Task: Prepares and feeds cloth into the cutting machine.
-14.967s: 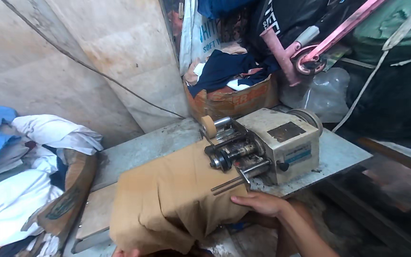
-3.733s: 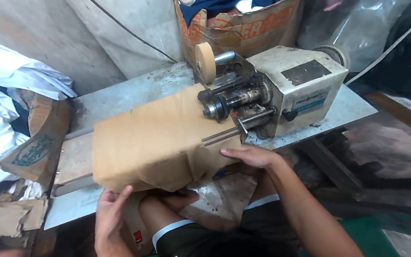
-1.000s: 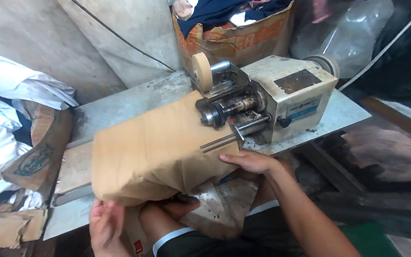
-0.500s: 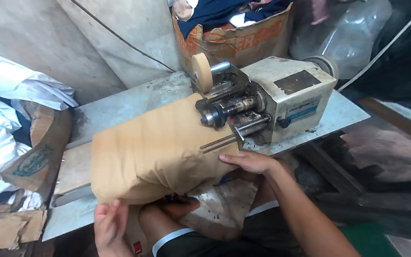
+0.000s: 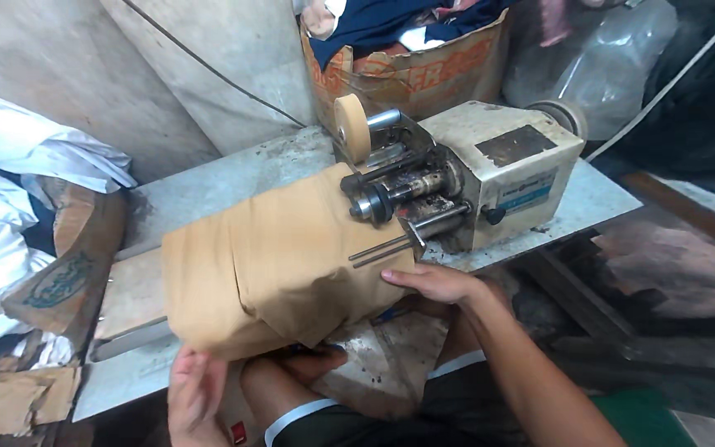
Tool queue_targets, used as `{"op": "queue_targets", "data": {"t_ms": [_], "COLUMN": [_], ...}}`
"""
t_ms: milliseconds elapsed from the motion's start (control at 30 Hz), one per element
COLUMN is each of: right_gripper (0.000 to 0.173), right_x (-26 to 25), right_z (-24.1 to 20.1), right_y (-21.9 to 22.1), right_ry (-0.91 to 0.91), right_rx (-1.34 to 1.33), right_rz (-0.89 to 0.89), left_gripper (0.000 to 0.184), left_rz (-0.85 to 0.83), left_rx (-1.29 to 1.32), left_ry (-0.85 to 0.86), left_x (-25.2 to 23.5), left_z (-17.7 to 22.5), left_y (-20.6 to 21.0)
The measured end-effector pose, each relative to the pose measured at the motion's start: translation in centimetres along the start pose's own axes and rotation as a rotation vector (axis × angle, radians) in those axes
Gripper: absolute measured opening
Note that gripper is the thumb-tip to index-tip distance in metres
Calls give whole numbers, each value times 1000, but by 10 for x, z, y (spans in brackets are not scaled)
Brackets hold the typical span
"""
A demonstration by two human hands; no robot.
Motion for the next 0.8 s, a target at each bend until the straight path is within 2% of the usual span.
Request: {"op": "queue_targets", "data": {"t_ms": [67,167,300,367,433,567,633,700,800], "right_gripper": [41,40,41,40,39,42,42,41,40], "right_x": [0,1,2,3,2,1,2,2,2], "right_z": [1,1,2,-1,-1,2,1,0,0], "right_y": [0,0,-1,0,1,-1,0,0,0], "right_ry": [1,2,-9,-11,-12,-1,5,4,0], "right_rx": [-13,-20,-3,3,3,1,6,3,-2], "right_rz": [4,4,3,4,-5,-3,3,7,8], "left_gripper": [41,42,41,40,42,37,39,43,37], "left_rz": [51,100,64,136,112,64,124,101,45], "left_rx": [-11,-251,-13,-107,-232,6,-101,-219,-32], "left_ry": [20,-100,12,-20,-85,19,-16,-83,8], "left_x": [-3,-1,-1,-2,-1,-1,-3,-2,-2], "left_z": [1,0,0,-2,-3,-2,-2,-2,-2], "left_y": [-1,5,-3,-1,5,-1,2,9,5]}}
Point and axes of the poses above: each hand's wrist, its own x-axis away from the middle knuckle, its own y-axis out of the palm, z = x × y, the point moved 4 cm from there along -x, towards the middle knuckle, and after that the axes turned 5 degrees about -z, right-handed, at the moved point
